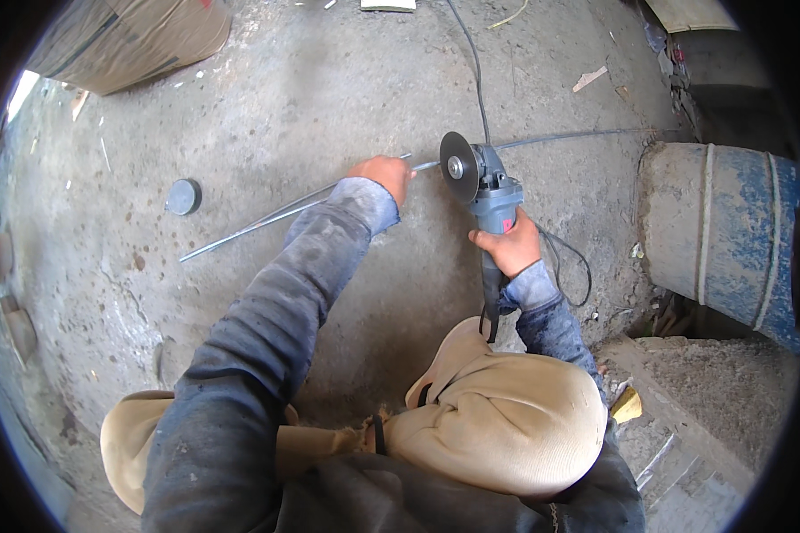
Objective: The person measures a metal rod using a tape measure and then uses an angle grinder to cut the rod into several smaller pieces.
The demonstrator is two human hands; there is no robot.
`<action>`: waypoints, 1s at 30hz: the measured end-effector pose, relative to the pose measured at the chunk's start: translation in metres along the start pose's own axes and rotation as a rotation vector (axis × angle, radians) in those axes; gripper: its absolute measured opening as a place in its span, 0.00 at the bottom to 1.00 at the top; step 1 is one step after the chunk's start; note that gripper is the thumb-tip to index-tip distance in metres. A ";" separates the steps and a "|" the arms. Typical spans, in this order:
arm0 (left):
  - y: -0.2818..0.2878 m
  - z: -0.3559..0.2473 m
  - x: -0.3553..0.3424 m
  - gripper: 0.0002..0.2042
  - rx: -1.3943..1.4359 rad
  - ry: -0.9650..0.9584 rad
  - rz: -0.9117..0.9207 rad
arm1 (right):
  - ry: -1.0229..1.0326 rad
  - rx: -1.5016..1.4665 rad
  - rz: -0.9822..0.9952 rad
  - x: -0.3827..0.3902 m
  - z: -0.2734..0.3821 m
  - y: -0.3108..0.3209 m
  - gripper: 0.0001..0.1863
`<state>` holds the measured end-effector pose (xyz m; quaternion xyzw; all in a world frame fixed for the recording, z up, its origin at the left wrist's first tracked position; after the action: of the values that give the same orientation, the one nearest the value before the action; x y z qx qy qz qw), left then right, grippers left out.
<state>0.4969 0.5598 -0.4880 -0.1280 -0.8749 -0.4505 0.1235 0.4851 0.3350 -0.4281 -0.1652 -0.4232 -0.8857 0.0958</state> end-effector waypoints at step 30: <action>-0.002 -0.004 0.009 0.14 0.055 0.011 0.028 | -0.018 0.000 -0.013 -0.006 -0.008 -0.014 0.26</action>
<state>0.4883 0.5569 -0.4843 -0.1341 -0.8843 -0.4253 0.1382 0.4846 0.3376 -0.4446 -0.1703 -0.4252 -0.8847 0.0865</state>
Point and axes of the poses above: each hand's wrist, its own x-axis away from the middle knuckle, its own y-axis out of the back of the hand, z = x × y, the point moved 5 cm from there along -x, towards the middle knuckle, and after that the axes turned 2 degrees about -y, right-handed, at the moved point
